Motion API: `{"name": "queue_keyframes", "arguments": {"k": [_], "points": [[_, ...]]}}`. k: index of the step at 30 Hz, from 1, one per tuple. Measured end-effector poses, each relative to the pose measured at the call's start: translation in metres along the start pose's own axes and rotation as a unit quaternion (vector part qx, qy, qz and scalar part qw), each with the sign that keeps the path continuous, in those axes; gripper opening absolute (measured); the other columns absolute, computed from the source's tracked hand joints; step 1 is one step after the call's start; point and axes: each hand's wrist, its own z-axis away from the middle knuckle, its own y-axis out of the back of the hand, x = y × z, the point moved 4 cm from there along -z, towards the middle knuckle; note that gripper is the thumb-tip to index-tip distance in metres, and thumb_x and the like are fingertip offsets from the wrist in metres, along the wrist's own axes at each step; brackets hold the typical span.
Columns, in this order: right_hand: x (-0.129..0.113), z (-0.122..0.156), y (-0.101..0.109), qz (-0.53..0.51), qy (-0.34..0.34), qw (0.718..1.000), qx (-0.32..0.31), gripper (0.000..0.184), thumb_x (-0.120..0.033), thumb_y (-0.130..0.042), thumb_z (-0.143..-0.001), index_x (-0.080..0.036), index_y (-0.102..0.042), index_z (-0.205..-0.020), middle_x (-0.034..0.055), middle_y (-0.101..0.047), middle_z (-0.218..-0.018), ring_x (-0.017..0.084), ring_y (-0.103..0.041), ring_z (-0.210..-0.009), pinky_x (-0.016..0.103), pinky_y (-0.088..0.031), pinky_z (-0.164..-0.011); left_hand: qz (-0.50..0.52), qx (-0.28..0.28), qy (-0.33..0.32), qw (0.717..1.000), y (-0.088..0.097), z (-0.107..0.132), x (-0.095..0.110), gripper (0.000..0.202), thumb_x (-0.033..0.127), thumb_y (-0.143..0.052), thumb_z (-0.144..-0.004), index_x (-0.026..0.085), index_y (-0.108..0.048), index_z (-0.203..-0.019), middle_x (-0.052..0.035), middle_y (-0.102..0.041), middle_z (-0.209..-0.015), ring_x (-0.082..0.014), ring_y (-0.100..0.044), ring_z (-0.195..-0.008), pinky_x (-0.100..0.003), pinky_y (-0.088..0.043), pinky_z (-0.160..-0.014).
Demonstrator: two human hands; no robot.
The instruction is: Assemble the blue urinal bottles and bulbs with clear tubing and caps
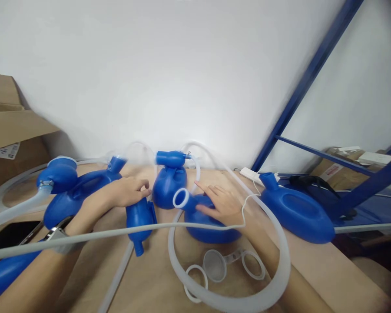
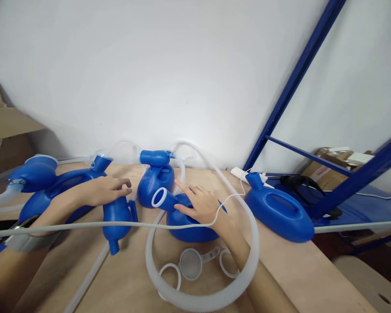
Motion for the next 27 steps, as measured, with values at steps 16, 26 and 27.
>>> {"name": "queue_keyframes", "arguments": {"k": [16,26,27], "points": [[0.003,0.001,-0.001,0.000,0.011,1.000,0.002,0.051,-0.059,-0.053,-0.105,-0.021,-0.071,-0.133,0.0132,-0.075,-0.115,0.030,-0.071,-0.106,0.045,-0.055,-0.093,0.051,-0.126,-0.052,0.989,-0.037,-0.024,-0.003,0.056,0.057,-0.043,-0.097,0.018,-0.071,-0.124,-0.0142,-0.075,-0.128,-0.0320,-0.070,-0.117,-0.040,-0.054,-0.103],[0.013,0.002,0.001,-0.006,-0.016,1.000,-0.011,0.046,-0.057,-0.054,-0.105,-0.023,-0.070,-0.132,0.0116,-0.074,-0.120,0.030,-0.071,-0.110,0.046,-0.055,-0.097,0.019,-0.045,-0.116,0.992,-0.007,0.027,0.036,0.043,0.049,-0.046,-0.102,0.024,-0.070,-0.128,-0.0113,-0.069,-0.141,-0.0338,-0.064,-0.131,-0.045,-0.046,-0.112],[0.014,0.003,0.001,-0.005,-0.017,1.000,-0.007,0.047,-0.057,-0.053,-0.106,-0.024,-0.069,-0.135,0.0115,-0.074,-0.120,0.029,-0.071,-0.110,0.046,-0.056,-0.097,0.029,-0.021,-0.167,0.985,-0.005,0.037,0.049,0.038,0.046,-0.048,-0.103,0.026,-0.072,-0.123,-0.0091,-0.073,-0.135,-0.0317,-0.066,-0.126,-0.043,-0.048,-0.109]]}}
